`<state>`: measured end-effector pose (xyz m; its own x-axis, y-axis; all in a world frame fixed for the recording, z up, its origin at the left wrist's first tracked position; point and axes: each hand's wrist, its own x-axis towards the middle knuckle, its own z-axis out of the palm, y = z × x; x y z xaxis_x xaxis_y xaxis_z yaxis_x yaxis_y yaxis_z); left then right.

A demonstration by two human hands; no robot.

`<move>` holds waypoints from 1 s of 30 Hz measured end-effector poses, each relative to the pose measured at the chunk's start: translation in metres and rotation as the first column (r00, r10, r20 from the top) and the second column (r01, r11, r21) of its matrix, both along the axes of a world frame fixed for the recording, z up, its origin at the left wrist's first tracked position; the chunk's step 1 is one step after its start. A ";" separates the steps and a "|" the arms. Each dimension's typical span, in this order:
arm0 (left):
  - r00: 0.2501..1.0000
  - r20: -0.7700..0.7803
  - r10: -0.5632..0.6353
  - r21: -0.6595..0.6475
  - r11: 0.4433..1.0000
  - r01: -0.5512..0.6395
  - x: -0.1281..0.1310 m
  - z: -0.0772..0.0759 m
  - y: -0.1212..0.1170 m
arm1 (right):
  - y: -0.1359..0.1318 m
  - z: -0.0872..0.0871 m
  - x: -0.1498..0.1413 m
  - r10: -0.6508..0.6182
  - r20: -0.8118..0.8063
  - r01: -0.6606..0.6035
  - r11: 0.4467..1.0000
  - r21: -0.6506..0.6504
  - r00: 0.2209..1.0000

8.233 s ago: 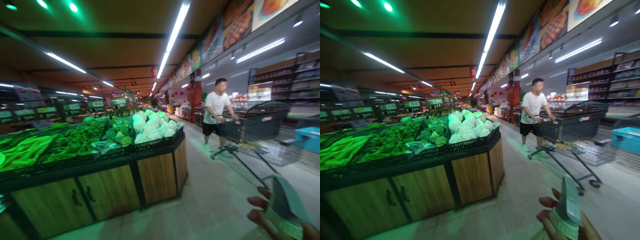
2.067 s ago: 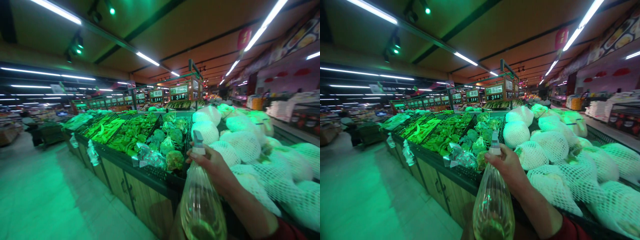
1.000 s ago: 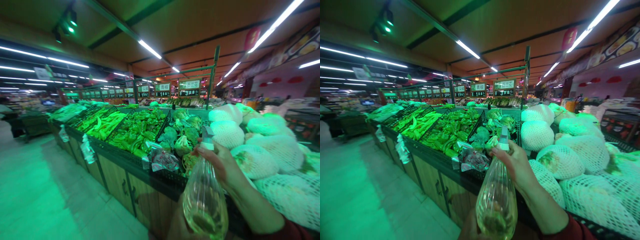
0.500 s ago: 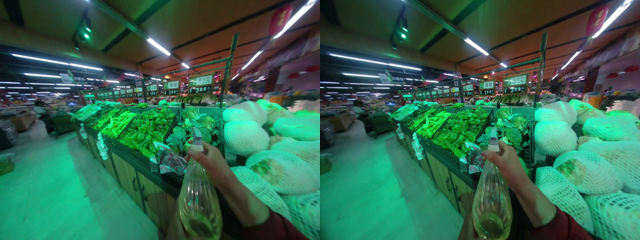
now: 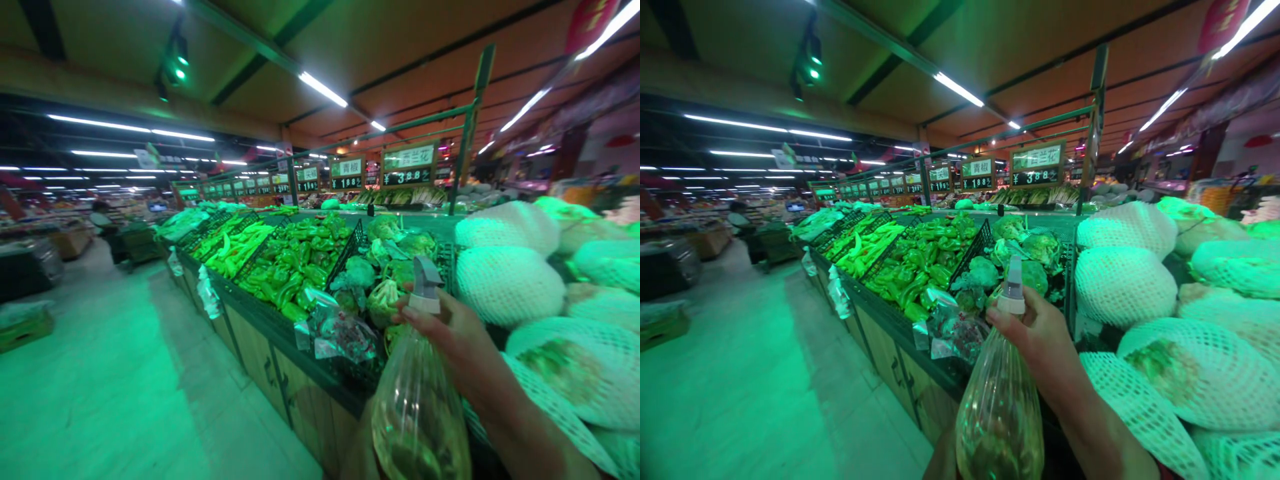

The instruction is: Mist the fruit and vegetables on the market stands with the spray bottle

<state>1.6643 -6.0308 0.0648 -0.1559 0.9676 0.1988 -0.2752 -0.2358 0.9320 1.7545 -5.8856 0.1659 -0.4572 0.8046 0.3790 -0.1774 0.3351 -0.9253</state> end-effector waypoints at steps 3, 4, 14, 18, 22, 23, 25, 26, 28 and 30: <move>0.999 -0.011 -0.033 -0.009 0.999 0.033 0.003 -0.004 0.011 | 0.008 -0.002 0.007 -0.027 0.003 0.027 1.000 0.014 1.000; 0.999 -0.014 -0.043 -0.011 0.999 0.043 0.003 -0.005 0.014 | 0.011 -0.002 0.009 -0.036 -0.001 0.036 0.999 0.016 0.999; 0.998 -0.040 -0.053 0.020 0.998 0.053 0.006 0.004 0.033 | 0.029 -0.002 0.012 -0.029 -0.021 0.029 0.999 0.026 0.999; 0.998 -0.051 -0.048 0.033 0.998 0.050 0.002 0.009 0.034 | 0.033 -0.004 0.006 -0.007 -0.053 0.007 1.000 -0.004 0.999; 0.996 -0.068 -0.053 0.045 0.997 0.056 -0.012 0.011 0.033 | 0.031 -0.001 -0.003 -0.027 -0.017 0.027 1.000 0.005 0.999; 0.996 -0.071 -0.054 0.050 0.997 0.057 -0.016 0.011 0.032 | 0.029 0.000 -0.007 -0.036 -0.012 0.036 0.999 0.008 0.999; 0.995 -0.078 -0.056 0.063 0.996 0.061 -0.026 0.011 0.028 | 0.024 0.002 -0.016 -0.055 -0.015 0.056 0.998 0.011 0.998; 0.995 -0.082 -0.057 0.068 0.996 0.062 -0.032 0.011 0.026 | 0.021 0.003 -0.021 -0.064 -0.020 0.064 0.998 0.010 0.998; 0.994 -0.090 -0.056 0.074 0.995 0.062 -0.045 0.010 0.021 | 0.013 0.005 -0.034 -0.076 -0.028 0.076 0.997 0.006 0.997; 0.994 -0.096 -0.051 0.074 0.996 0.058 -0.059 0.008 0.014 | 0.006 0.005 -0.049 -0.068 -0.040 0.068 0.998 -0.004 0.997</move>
<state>1.6050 -6.0165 0.0733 -0.0802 0.9556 0.2835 -0.2020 -0.2941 0.9342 1.7053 -5.8795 0.1713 -0.3860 0.8343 0.3936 -0.1913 0.3450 -0.9189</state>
